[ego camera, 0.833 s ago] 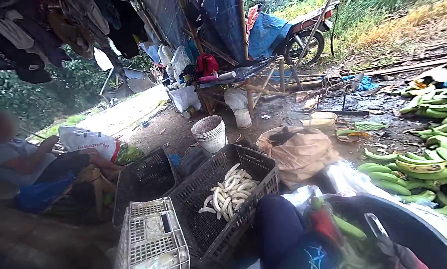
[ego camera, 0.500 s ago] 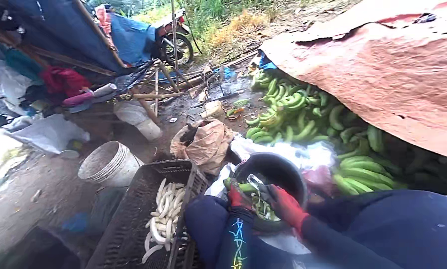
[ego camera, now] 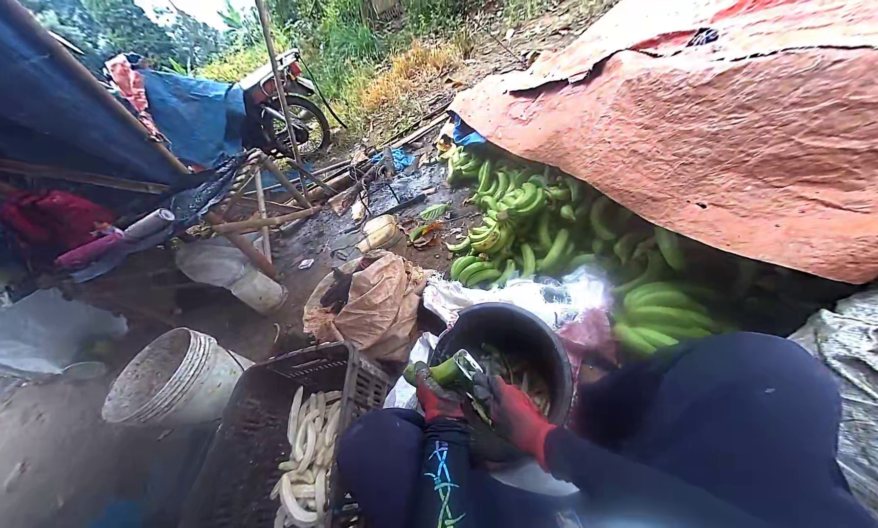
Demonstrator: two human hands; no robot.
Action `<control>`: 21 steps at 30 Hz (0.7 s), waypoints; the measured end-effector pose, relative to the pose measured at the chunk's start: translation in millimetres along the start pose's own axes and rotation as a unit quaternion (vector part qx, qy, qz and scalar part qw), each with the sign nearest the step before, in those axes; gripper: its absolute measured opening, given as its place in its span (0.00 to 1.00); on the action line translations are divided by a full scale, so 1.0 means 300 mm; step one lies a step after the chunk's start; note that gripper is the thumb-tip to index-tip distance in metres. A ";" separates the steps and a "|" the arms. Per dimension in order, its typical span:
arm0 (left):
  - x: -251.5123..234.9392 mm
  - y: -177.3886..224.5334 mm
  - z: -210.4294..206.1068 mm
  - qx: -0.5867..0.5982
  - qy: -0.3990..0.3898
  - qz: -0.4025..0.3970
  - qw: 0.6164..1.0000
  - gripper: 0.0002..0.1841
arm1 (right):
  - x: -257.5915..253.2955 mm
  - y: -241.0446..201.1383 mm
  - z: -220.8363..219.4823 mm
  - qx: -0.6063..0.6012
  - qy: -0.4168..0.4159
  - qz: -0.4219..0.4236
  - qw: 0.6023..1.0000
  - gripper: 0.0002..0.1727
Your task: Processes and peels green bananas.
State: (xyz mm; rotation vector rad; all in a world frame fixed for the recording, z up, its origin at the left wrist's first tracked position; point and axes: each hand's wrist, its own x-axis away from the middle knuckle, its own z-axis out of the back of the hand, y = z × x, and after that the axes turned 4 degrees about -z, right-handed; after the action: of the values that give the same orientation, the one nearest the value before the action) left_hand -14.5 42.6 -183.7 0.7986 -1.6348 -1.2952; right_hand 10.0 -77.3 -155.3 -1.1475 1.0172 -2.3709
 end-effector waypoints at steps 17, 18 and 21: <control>-0.098 -0.041 0.020 0.191 -0.179 -0.016 0.965 0.22 | -0.077 0.004 0.071 -0.154 -0.056 0.067 0.984 0.22; -0.104 -0.030 0.018 0.193 -0.173 -0.008 0.966 0.23 | -0.062 0.006 0.079 -0.134 -0.067 0.085 0.985 0.22; -0.068 0.032 0.009 0.213 -0.139 0.036 0.966 0.22 | -0.028 -0.008 0.121 0.000 -0.099 0.130 0.987 0.22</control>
State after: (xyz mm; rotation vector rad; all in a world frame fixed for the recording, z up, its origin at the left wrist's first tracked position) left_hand -8.4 64.1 -179.7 0.8254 -2.1937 -1.0504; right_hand 43.8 -87.9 -142.9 -1.1455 1.0282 -2.0124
